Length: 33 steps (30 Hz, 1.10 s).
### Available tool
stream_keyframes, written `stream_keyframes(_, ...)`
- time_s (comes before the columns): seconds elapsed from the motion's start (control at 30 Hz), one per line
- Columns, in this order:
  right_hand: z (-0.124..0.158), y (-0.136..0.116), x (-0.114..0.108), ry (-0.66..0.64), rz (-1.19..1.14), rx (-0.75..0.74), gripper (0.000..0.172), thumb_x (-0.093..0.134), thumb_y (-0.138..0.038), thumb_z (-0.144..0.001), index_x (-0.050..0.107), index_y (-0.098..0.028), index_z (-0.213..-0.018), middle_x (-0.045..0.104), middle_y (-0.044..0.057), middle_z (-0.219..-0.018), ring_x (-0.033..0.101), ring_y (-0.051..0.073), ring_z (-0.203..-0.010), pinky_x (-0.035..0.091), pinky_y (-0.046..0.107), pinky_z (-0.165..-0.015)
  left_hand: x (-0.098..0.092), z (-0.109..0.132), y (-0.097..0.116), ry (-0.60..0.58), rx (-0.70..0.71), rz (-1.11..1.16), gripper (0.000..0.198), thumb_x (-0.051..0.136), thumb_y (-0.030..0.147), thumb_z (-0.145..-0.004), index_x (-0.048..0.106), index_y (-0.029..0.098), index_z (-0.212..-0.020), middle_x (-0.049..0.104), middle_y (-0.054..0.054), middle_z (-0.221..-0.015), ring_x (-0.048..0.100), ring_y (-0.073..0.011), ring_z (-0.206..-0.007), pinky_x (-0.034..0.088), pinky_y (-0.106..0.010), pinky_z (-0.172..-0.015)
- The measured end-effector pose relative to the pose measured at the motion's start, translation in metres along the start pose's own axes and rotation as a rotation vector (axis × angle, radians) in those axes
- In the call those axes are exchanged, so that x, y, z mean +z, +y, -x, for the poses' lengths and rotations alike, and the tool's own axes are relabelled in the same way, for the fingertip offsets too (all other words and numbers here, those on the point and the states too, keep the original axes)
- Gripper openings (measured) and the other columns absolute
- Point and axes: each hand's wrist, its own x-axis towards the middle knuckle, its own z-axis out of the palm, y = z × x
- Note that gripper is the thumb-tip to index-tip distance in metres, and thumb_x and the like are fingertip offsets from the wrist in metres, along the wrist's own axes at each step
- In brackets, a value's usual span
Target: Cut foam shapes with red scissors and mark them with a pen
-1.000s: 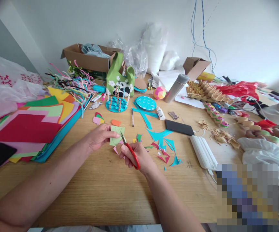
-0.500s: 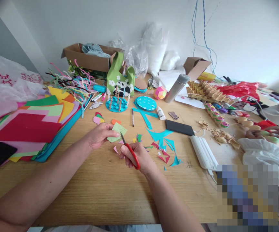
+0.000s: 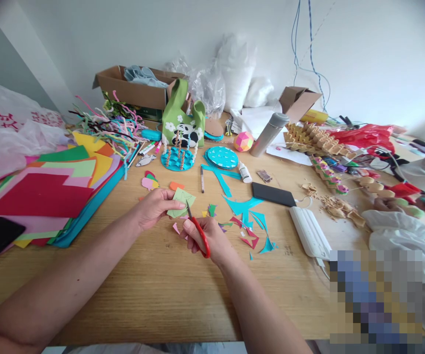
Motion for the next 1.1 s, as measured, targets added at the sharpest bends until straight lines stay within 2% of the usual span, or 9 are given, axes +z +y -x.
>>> stream_keyframes(0.4,-0.0009,-0.0005,0.0014,0.026,-0.02,0.008,0.056,0.057,-0.067,-0.076,0.064,-0.011,-0.068,0.053,-0.001,-0.047,0.047,0.008,-0.039,0.032,0.019,-0.04,0.0006,-0.0015,-0.0037,0.008,0.001,0.013,0.024,0.074,0.027,-0.056,0.07,0.01,-0.072,0.065,-0.003,-0.065,0.055,-0.0112,-0.056,0.036,-0.023,-0.052)
stream_keyframes(0.9,-0.0015,0.0039,-0.0021,0.023,0.033,0.005,0.054,0.056,-0.065,-0.078,0.062,-0.013,-0.066,0.053,-0.001,-0.045,0.046,0.008,-0.038,0.033,0.019,-0.039,-0.0011,-0.0021,-0.0027,-0.003,-0.005,-0.01,0.022,0.073,0.026,-0.055,0.071,0.01,-0.071,0.064,-0.002,-0.062,0.052,-0.0091,-0.053,0.035,-0.022,-0.05)
stream_keyframes(1.1,-0.0009,0.0019,-0.0025,0.032,0.047,0.024,0.054,0.057,-0.065,-0.077,0.062,-0.013,-0.065,0.051,-0.002,-0.044,0.045,0.007,-0.036,0.03,0.018,-0.037,-0.0017,-0.0009,-0.0009,-0.018,-0.018,-0.014,0.024,0.074,0.027,-0.056,0.071,0.011,-0.073,0.065,-0.003,-0.065,0.054,-0.0097,-0.054,0.036,-0.021,-0.049)
